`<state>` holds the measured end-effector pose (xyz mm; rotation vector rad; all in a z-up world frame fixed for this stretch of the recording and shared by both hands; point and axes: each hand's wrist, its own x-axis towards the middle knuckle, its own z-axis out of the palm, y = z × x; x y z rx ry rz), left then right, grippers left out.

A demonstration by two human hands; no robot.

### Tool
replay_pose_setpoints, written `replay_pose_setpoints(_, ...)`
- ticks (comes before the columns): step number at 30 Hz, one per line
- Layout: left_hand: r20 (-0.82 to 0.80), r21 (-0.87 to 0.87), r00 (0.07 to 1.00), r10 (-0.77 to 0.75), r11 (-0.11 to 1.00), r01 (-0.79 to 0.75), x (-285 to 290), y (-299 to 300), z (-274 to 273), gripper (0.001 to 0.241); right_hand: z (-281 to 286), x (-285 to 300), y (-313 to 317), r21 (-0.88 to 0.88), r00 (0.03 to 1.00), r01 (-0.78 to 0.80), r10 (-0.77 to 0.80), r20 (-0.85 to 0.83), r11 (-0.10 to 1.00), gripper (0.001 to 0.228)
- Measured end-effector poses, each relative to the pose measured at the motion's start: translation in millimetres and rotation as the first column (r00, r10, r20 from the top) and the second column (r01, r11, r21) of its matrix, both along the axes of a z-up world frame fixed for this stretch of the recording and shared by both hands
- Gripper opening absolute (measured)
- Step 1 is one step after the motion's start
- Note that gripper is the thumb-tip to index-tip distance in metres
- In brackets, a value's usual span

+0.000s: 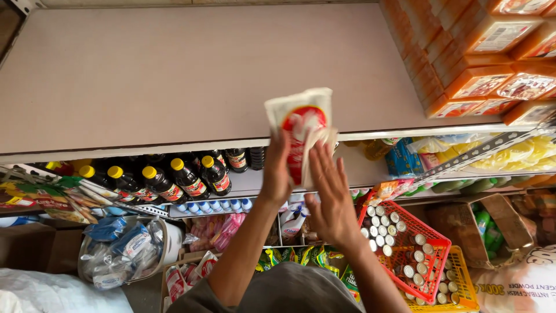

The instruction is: Cleaning a grocery store shelf and wiping down individual soy sauce pouches before placing them on the shelf.

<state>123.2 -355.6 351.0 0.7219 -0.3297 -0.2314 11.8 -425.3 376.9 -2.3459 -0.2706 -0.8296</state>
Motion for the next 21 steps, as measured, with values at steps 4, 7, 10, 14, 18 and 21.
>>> replay_pose_setpoints(4, 0.236, 0.286, 0.957, -0.170, 0.953, 0.099, -26, 8, 36, 0.066, 24, 27, -28, -0.024, 1.000, 0.025, -0.025, -0.002, 0.999, 0.077)
replay_pose_setpoints(7, 0.058, 0.046, 0.972, -0.228, 0.973, 0.225, -21, 1, 15, 0.064, 38, 29, -22, -0.095, 0.999, -0.023, 0.025, 0.023, 0.995, 0.068)
replay_pose_setpoints(10, -0.165, -0.123, 0.942, -0.292, 0.954, 0.274, -26, 3, 21, 0.078, 27, 13, -10, -0.300, 0.990, -0.090, 0.118, 0.079, 0.950, 0.062)
replay_pose_setpoints(14, -0.173, -0.050, 0.976, -0.128, 0.991, 0.121, 0, 10, 12, 0.062, -12, 4, -25, -0.467, 0.985, -0.036, 0.110, 0.132, 0.883, 0.052)
replay_pose_setpoints(18, -0.156, 0.031, 0.986, -0.050, 0.998, 0.056, 9, 9, 3, 0.050, -15, 3, -39, -0.070, 0.991, -0.003, 0.012, 0.132, 0.998, 0.056)
replay_pose_setpoints(21, -0.197, 0.028, 0.980, -0.028, 0.999, 0.034, -17, 7, 63, 0.041, -12, 0, -27, 0.462, 0.991, -0.134, 0.113, 0.073, 0.877, 0.071)
